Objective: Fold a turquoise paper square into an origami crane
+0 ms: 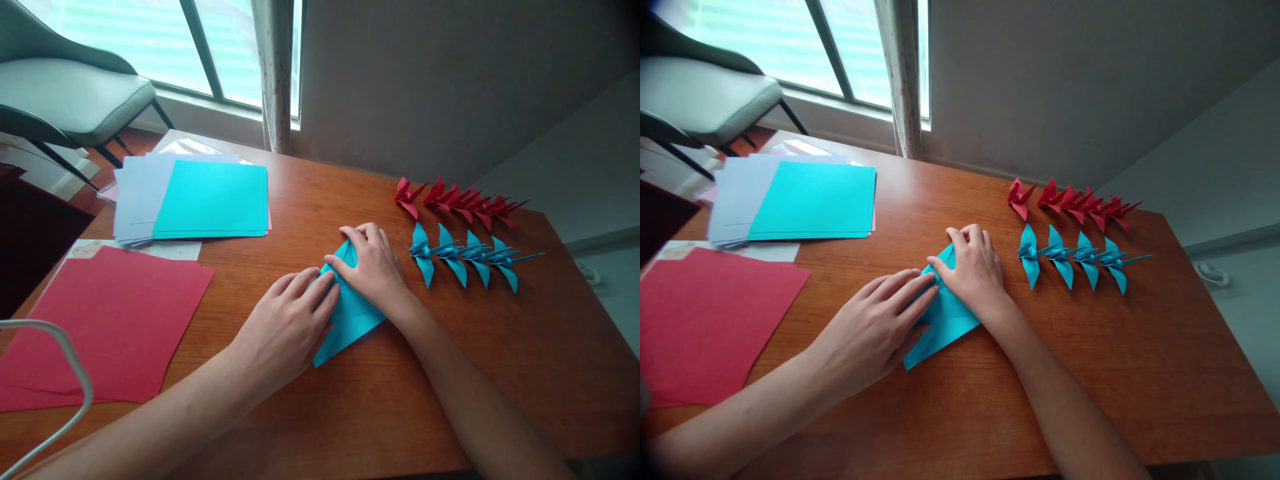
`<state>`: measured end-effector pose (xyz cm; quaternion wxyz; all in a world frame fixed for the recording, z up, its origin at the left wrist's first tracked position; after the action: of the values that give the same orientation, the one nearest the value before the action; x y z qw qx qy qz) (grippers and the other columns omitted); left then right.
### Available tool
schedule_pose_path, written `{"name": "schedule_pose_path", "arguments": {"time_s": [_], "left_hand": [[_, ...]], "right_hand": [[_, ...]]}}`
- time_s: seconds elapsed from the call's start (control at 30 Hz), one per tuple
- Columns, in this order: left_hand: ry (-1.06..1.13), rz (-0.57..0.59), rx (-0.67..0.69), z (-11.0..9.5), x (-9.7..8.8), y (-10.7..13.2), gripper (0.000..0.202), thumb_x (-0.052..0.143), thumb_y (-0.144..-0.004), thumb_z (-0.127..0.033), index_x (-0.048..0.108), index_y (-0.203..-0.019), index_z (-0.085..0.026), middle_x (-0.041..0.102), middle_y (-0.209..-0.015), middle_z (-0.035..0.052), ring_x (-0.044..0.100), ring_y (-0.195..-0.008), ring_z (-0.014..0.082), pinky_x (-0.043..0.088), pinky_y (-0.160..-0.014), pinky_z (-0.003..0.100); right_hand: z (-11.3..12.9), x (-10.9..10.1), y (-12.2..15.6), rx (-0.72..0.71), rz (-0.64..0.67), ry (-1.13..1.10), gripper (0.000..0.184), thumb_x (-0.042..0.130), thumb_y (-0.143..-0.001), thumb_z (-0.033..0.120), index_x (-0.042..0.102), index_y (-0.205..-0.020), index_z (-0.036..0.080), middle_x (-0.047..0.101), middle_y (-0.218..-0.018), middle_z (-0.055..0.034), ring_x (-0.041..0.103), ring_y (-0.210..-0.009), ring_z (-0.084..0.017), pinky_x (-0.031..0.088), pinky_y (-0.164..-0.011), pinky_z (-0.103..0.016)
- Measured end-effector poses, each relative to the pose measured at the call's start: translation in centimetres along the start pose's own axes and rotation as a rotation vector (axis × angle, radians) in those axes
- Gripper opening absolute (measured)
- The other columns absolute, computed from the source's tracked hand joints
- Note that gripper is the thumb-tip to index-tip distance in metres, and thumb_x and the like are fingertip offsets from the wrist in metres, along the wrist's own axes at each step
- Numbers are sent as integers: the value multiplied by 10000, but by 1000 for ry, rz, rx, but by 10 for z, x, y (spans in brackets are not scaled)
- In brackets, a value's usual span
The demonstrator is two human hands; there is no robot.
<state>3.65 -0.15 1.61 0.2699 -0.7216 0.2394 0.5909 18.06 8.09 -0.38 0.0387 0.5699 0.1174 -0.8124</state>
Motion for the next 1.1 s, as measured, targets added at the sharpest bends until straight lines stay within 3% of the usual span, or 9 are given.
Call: {"name": "schedule_pose_path", "arguments": {"time_s": [0.2,0.37,0.5,0.83,1.1], "left_hand": [[6,-2,-35,6,2,-1,444,417,-1020,-320,536,-1414,-155,525,-1501,113,500,-1338,320,436,-1062,477],[12,8,-33,7,2,-1,409,425,-1016,-312,576,-1366,-163,543,-1483,110,505,-1327,319,430,-1060,479],[4,-3,-22,7,2,-1,396,430,-1015,-316,587,-1347,-168,557,-1467,104,511,-1318,323,433,-1052,479],[-18,-34,-21,6,0,-2,372,463,-996,-279,605,-1322,-170,608,-1404,103,550,-1278,312,464,-1019,459],[50,-20,-41,14,2,-5,427,470,-992,-298,556,-1389,-166,560,-1481,84,486,-1359,310,434,-1075,477]], "right_hand": [[-1,1,0,4,-10,-2,539,694,-848,498,620,-1294,204,588,-1192,-138,556,-1111,-333,512,-907,-468],[-10,2,-4,27,-46,-97,324,619,-919,393,657,-1203,242,632,-1103,-100,600,-1031,-279,508,-867,-414],[-18,2,-9,45,-59,-139,258,631,-917,374,681,-1140,255,651,-988,-60,622,-928,-241,498,-810,-370],[-18,3,-8,31,-64,-126,281,647,-909,404,676,-1144,254,651,-973,-59,621,-937,-244,490,-807,-361],[-15,0,-7,4,-50,-114,286,622,-928,406,666,-1166,255,652,-1010,-73,614,-955,-253,494,-816,-375]]}}
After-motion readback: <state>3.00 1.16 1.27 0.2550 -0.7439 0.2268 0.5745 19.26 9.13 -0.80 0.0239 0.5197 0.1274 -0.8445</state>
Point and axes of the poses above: each hand's wrist, its own y-axis away from the middle knuckle, its own x-axis out of the palm, z = x × y, the point moved 5 cm from there along -y, towards the middle knuckle
